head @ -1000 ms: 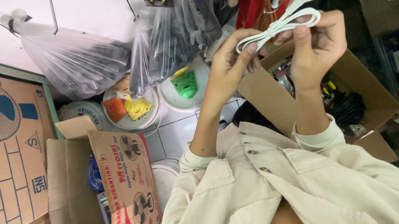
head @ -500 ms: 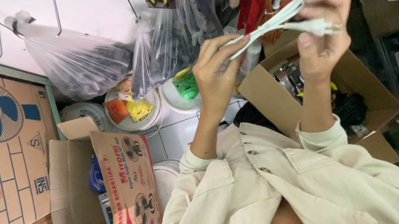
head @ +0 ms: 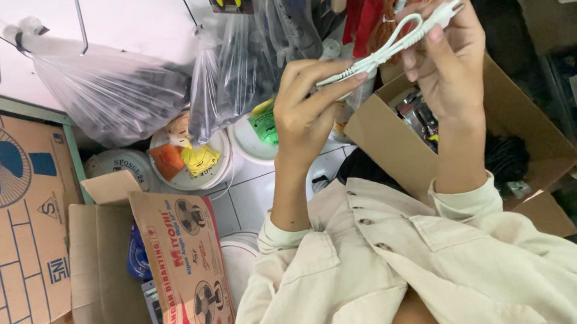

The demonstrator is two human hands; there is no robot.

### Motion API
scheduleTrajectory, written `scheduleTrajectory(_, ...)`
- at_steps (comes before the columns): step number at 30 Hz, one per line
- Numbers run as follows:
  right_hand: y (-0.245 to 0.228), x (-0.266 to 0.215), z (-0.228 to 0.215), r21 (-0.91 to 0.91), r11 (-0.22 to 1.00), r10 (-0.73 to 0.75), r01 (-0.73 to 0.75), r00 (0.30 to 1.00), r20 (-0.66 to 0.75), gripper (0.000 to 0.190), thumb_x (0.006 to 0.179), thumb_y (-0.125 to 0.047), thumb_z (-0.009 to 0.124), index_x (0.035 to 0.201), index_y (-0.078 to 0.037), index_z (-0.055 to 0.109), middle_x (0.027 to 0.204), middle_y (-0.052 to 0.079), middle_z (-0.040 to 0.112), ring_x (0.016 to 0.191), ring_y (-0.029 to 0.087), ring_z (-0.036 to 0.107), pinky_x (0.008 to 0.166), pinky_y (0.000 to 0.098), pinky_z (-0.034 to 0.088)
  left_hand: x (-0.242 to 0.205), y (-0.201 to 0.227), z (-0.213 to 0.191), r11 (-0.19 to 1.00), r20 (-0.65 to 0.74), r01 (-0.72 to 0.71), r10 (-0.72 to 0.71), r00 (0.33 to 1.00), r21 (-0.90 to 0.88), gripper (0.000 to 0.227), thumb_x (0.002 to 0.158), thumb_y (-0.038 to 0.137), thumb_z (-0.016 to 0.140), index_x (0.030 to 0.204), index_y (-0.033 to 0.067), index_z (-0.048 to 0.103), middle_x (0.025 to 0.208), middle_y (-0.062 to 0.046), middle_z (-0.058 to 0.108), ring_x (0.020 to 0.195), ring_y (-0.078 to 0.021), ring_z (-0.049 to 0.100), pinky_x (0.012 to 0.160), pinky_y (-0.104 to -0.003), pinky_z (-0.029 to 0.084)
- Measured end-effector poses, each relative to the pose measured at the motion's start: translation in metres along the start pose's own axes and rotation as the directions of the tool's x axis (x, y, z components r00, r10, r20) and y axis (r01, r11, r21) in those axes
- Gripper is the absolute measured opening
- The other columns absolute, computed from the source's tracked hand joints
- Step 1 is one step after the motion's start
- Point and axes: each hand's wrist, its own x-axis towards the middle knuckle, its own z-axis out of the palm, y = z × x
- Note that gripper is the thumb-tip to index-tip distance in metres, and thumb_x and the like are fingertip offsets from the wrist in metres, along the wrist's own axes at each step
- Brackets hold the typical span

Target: The person sorts through electrical cables and packaged wire strippers inside a cardboard box, picking them up and hanging some onto a wire rack.

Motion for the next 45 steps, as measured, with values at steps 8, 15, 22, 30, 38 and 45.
scheduleTrajectory(8, 0.016, -0.001, -0.022, 0.016, 0.977, -0.212, 0.213, 0.977, -0.015, 0.025, 0.111, -0.015, 0.071, 0.119, -0.003, 0.051, 0.12, 0.02, 0.06, 0.085, 0.018, 0.067, 0.077, 0.0271, 0.059, 0.013, 0.014, -0.005, 0.983, 0.041, 0.04, -0.033, 0.999, -0.179, 0.061, 0.087, 0.023, 0.079, 0.135, -0.0009, 0.052, 0.122, -0.018, 0.065, 0.113, -0.0318, 0.063, 0.101, -0.039, 0.05)
scheduleTrajectory(15, 0.027, -0.014, -0.044, -0.025, 0.97, -0.236, 0.24, 0.966, 0.107, 0.029, 0.105, -0.016, 0.075, 0.115, -0.003, 0.051, 0.109, 0.022, 0.064, 0.08, 0.019, 0.065, 0.076, 0.028, 0.058, -0.02, -0.023, 0.014, 0.532, 0.211, 0.502, -0.513, 0.832, -0.682, 0.036, 0.111, 0.019, 0.065, 0.14, -0.0012, 0.059, 0.105, -0.01, 0.071, 0.09, -0.0095, 0.067, 0.082, -0.023, 0.053)
scheduleTrajectory(22, 0.021, -0.009, -0.03, 0.035, 0.981, -0.191, 0.189, 0.98, 0.048, 0.029, 0.105, -0.015, 0.076, 0.116, -0.005, 0.051, 0.098, 0.017, 0.063, 0.078, 0.02, 0.066, 0.073, 0.0301, 0.059, -0.024, -0.031, 0.021, 0.393, 0.288, 0.516, -0.508, 0.812, -0.761, 0.037, 0.108, 0.016, 0.065, 0.14, -0.0015, 0.059, 0.124, -0.008, 0.07, 0.102, -0.0105, 0.069, 0.09, -0.025, 0.055)
scheduleTrajectory(30, 0.017, -0.003, -0.007, 0.041, 0.971, -0.233, 0.234, 0.972, -0.031, 0.034, 0.104, -0.018, 0.075, 0.12, -0.005, 0.048, 0.13, 0.02, 0.055, 0.105, 0.022, 0.068, 0.092, 0.0309, 0.059, -0.016, -0.019, 0.014, 0.567, 0.25, 0.432, -0.372, 0.894, -0.701, 0.052, 0.098, 0.0, 0.076, 0.145, 0.001, 0.056, 0.122, -0.011, 0.073, 0.115, -0.0144, 0.07, 0.105, -0.03, 0.057)
scheduleTrajectory(38, 0.033, -0.001, -0.001, -0.005, 0.934, -0.355, 0.357, 0.931, 0.081, 0.043, 0.097, -0.024, 0.082, 0.117, -0.006, 0.049, 0.142, 0.016, 0.049, 0.122, 0.029, 0.067, 0.095, 0.0378, 0.062, -0.006, -0.007, 0.016, 0.72, 0.272, 0.553, -0.481, 0.833, -0.419, 0.04, 0.092, 0.008, 0.081, 0.131, 0.0059, 0.071, 0.112, -0.009, 0.077, 0.102, -0.0149, 0.068, 0.095, -0.03, 0.054)
scheduleTrajectory(45, 0.025, 0.0, 0.01, -0.041, 0.965, -0.26, 0.259, 0.966, -0.01, 0.072, 0.09, -0.038, 0.091, 0.135, -0.008, 0.044, 0.126, 0.016, 0.058, 0.103, 0.024, 0.069, 0.09, 0.0365, 0.063, -0.009, -0.005, 0.019, 0.905, 0.023, 0.34, -0.346, 0.938, -0.254, 0.026, 0.092, 0.003, 0.077, 0.117, 0.0087, 0.076, 0.118, -0.006, 0.076, 0.106, -0.0196, 0.071, 0.098, -0.031, 0.054)
